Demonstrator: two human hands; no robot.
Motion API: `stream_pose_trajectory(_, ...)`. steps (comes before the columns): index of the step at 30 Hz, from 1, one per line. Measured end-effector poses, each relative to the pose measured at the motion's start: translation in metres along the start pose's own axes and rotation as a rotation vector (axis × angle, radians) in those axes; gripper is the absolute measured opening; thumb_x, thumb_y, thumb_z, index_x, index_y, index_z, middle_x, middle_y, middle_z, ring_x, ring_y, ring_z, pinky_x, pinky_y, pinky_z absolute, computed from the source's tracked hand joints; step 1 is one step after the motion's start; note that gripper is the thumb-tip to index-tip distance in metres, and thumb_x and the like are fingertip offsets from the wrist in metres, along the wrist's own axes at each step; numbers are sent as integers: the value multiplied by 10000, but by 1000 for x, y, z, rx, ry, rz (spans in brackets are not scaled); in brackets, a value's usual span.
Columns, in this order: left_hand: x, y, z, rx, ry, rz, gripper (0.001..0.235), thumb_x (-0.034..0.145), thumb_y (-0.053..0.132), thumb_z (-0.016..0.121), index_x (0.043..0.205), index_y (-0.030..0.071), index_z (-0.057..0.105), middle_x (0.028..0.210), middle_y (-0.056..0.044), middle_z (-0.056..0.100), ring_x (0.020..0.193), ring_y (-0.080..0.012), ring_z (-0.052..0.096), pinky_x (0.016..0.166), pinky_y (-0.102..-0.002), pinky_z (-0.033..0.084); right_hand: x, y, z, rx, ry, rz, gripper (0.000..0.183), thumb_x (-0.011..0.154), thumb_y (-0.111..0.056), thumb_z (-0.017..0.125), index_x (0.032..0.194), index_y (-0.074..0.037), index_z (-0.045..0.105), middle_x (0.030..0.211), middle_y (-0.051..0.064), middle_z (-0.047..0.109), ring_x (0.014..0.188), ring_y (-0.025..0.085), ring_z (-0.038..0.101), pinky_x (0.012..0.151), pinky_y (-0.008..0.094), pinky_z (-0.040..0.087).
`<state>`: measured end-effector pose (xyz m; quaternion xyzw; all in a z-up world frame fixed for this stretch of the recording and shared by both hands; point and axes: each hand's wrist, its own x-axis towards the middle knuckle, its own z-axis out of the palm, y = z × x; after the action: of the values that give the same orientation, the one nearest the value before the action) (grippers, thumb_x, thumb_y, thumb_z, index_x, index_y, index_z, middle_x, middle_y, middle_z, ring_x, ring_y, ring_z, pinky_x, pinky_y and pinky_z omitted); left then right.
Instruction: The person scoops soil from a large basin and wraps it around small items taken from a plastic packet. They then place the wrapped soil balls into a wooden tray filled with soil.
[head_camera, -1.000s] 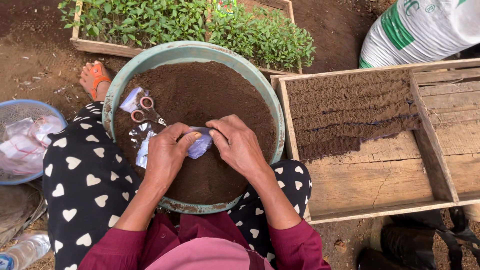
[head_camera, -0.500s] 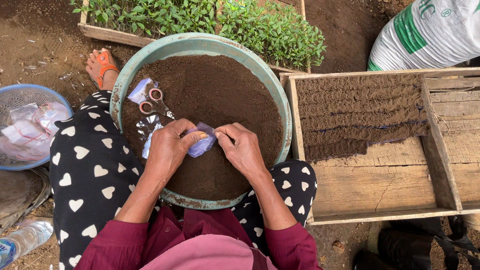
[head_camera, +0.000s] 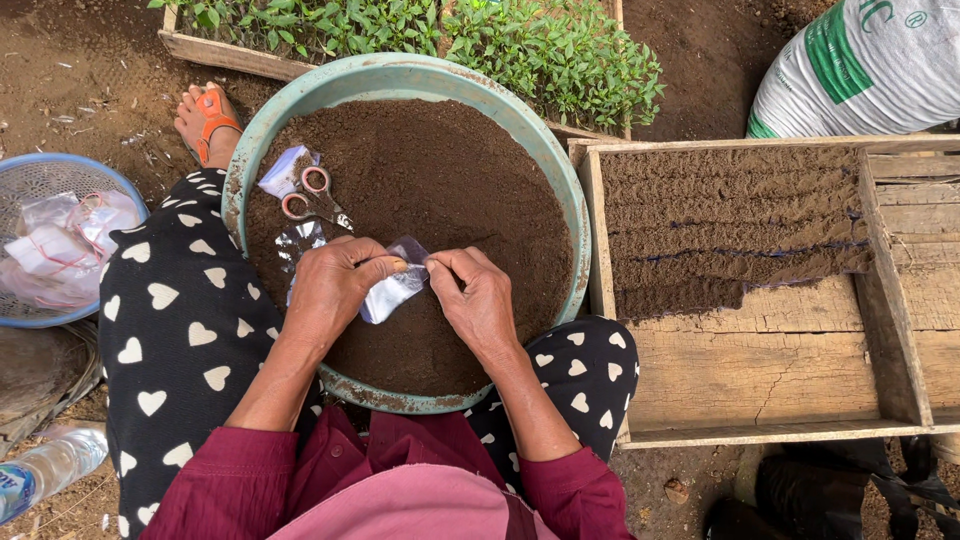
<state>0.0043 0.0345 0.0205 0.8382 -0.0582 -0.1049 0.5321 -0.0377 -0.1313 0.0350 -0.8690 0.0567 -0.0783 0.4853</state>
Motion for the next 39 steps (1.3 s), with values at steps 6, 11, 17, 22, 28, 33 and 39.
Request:
stream_pose_trajectory(6, 1, -13, -6, 446, 60, 7, 233, 820, 287, 722, 1023, 179, 688, 1037, -92, 583, 1013, -283, 564, 785, -414, 502, -4, 11, 4, 30, 45, 19, 77, 803, -128, 695, 736, -107, 664, 632, 57, 542, 618, 142, 549, 597, 292, 467)
stream_pose_trajectory(11, -14, 35, -6, 256, 91, -20, 248, 855, 187, 661, 1057, 48, 626, 994, -146, 518, 995, -298, 543, 842, -471, 499, -6, 13, 2, 14, 40, -38, 117, 795, -130, 716, 721, -110, 628, 649, 62, 524, 603, 175, 557, 579, 303, 464)
stream_pose_trajectory(17, -8, 29, 11, 83, -26, -104, 224, 801, 282, 644, 939, 105, 657, 830, -47, 549, 784, -181, 606, 759, -396, 505, -11, -3, -2, -38, 13, -113, 124, 798, -133, 716, 731, -129, 612, 719, 41, 542, 650, 177, 591, 616, 306, 491)
stream_pose_trajectory(22, -3, 23, 20, 34, -24, -143, 191, 768, 243, 630, 877, 95, 684, 758, -53, 548, 714, -189, 622, 720, -390, 507, -14, -7, -1, -161, 10, -253, 106, 810, -97, 686, 767, -115, 590, 792, 59, 569, 726, 267, 638, 670, 384, 527)
stream_pose_trajectory(28, 2, 6, 31, -110, 38, -211, 117, 750, 220, 605, 782, 195, 715, 623, -20, 595, 625, -174, 633, 648, -335, 508, -11, -7, 2, -218, 40, -438, 116, 814, -95, 705, 788, -130, 597, 820, 40, 593, 795, 251, 645, 727, 371, 539)
stream_pose_trajectory(33, 3, 0, 41, -694, 59, -423, 140, 775, 121, 577, 842, 93, 696, 680, -62, 596, 615, -98, 584, 397, -130, 405, -4, -17, -11, 14, -9, -114, 133, 907, -272, 599, 909, -157, 666, 928, 93, 655, 949, 274, 630, 874, 453, 509)
stream_pose_trajectory(39, 3, 3, 36, -893, 42, -439, 65, 782, 75, 584, 830, 40, 611, 711, -96, 599, 624, -110, 632, 428, -115, 457, 30, 65, -25, -85, 289, 617, 451, 1000, -369, 453, 1303, -36, 471, 1277, 298, 488, 1225, 462, 448, 1025, 600, 340)
